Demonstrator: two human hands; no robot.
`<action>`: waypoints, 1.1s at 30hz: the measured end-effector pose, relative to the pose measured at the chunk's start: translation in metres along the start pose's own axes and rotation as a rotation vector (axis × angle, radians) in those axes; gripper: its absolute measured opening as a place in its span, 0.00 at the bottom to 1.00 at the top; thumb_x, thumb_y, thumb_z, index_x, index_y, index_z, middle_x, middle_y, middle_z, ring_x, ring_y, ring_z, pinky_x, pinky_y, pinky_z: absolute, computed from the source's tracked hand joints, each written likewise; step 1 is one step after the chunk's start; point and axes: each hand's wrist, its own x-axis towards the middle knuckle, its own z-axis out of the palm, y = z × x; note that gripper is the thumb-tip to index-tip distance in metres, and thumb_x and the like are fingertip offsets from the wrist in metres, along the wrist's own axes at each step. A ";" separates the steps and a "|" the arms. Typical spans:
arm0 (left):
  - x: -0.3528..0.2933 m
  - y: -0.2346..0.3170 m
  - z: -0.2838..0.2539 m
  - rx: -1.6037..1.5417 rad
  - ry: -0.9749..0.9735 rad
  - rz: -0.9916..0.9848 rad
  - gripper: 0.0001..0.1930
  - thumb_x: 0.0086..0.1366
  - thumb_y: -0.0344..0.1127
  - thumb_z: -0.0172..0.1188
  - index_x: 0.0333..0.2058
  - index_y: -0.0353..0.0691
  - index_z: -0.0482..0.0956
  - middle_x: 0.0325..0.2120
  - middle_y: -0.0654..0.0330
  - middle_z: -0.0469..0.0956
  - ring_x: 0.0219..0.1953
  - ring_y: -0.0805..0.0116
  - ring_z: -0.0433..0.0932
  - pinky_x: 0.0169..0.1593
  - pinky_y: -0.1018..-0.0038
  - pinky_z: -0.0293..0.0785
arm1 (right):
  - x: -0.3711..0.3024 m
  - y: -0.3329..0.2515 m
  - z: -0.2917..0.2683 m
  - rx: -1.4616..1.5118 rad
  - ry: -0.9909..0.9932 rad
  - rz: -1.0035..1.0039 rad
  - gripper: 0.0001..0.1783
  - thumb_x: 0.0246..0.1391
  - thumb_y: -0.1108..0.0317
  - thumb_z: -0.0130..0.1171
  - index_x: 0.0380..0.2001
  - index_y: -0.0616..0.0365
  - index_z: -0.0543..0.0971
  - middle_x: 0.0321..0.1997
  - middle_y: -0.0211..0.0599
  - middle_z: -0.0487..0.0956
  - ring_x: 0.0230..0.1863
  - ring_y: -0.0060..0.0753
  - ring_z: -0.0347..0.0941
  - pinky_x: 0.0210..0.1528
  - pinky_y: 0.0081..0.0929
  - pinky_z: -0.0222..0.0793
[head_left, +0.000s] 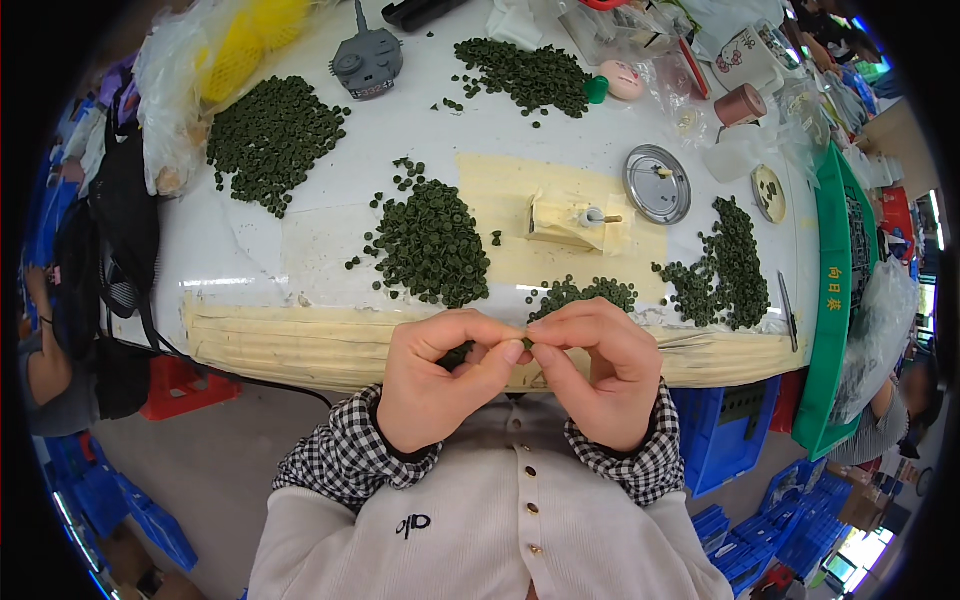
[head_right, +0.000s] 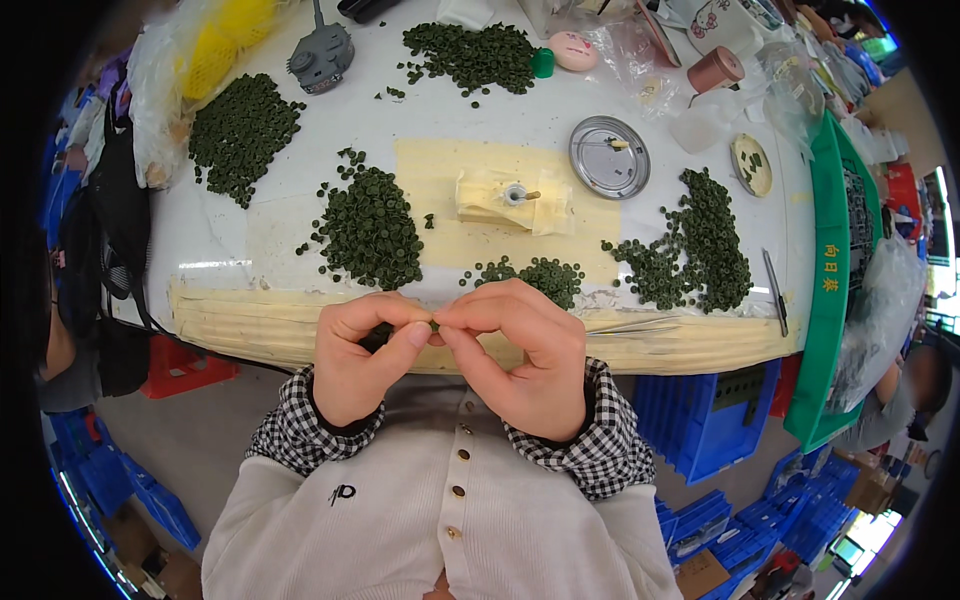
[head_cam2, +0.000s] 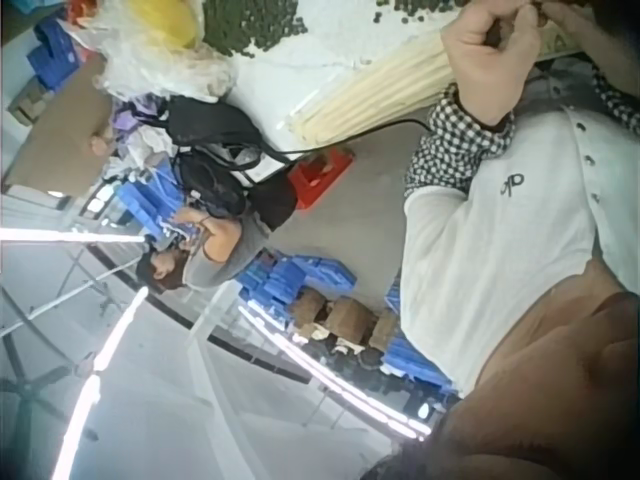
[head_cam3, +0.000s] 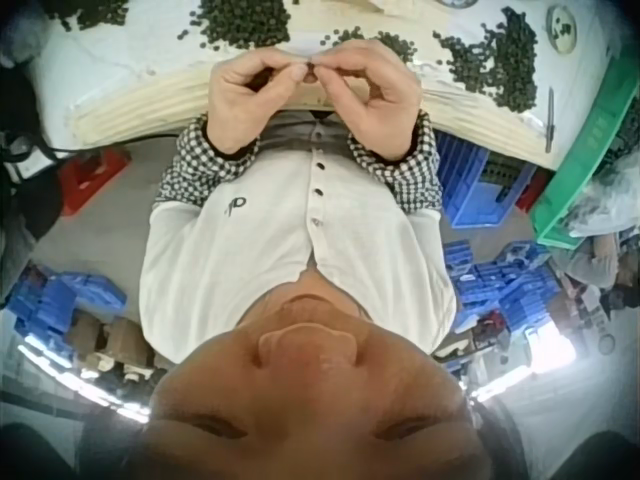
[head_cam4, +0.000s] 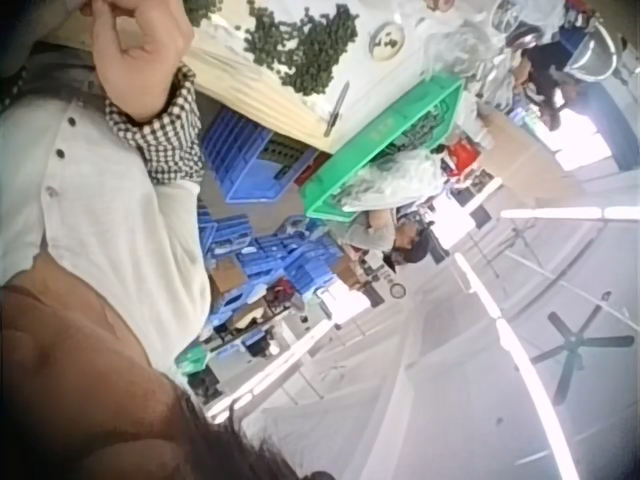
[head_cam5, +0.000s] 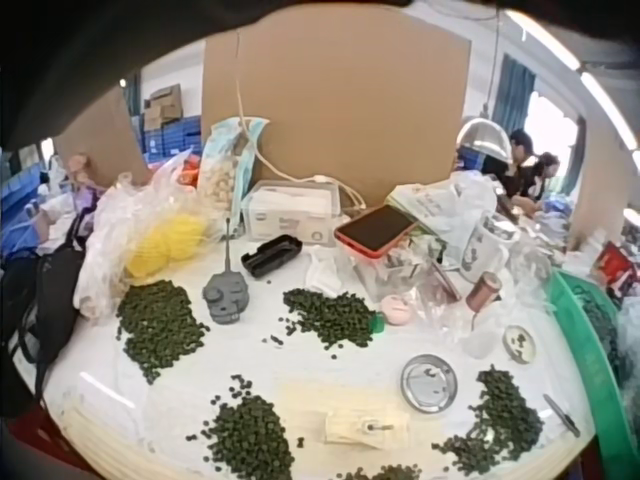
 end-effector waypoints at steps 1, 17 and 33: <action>0.000 0.001 0.000 0.006 0.005 -0.003 0.05 0.57 0.25 0.58 0.33 0.33 0.80 0.25 0.66 0.77 0.21 0.86 0.61 0.25 0.86 0.58 | -0.001 0.000 0.001 0.037 0.001 0.035 0.08 0.41 0.83 0.60 0.29 0.64 0.79 0.29 0.40 0.78 0.30 0.30 0.75 0.34 0.22 0.70; -0.003 0.006 -0.003 -0.317 0.077 -0.244 0.04 0.62 0.26 0.54 0.32 0.32 0.76 0.24 0.62 0.77 0.19 0.86 0.62 0.23 0.86 0.59 | 0.003 -0.010 0.009 -0.017 0.018 0.019 0.08 0.45 0.83 0.58 0.32 0.66 0.78 0.32 0.40 0.77 0.31 0.27 0.75 0.33 0.20 0.72; 0.009 0.016 -0.033 -0.857 0.246 -0.482 0.09 0.66 0.31 0.45 0.41 0.36 0.71 0.24 0.63 0.71 0.17 0.82 0.55 0.19 0.84 0.51 | 0.001 -0.017 -0.012 -0.220 0.082 -0.113 0.09 0.42 0.82 0.61 0.30 0.64 0.79 0.31 0.40 0.77 0.29 0.30 0.75 0.31 0.20 0.70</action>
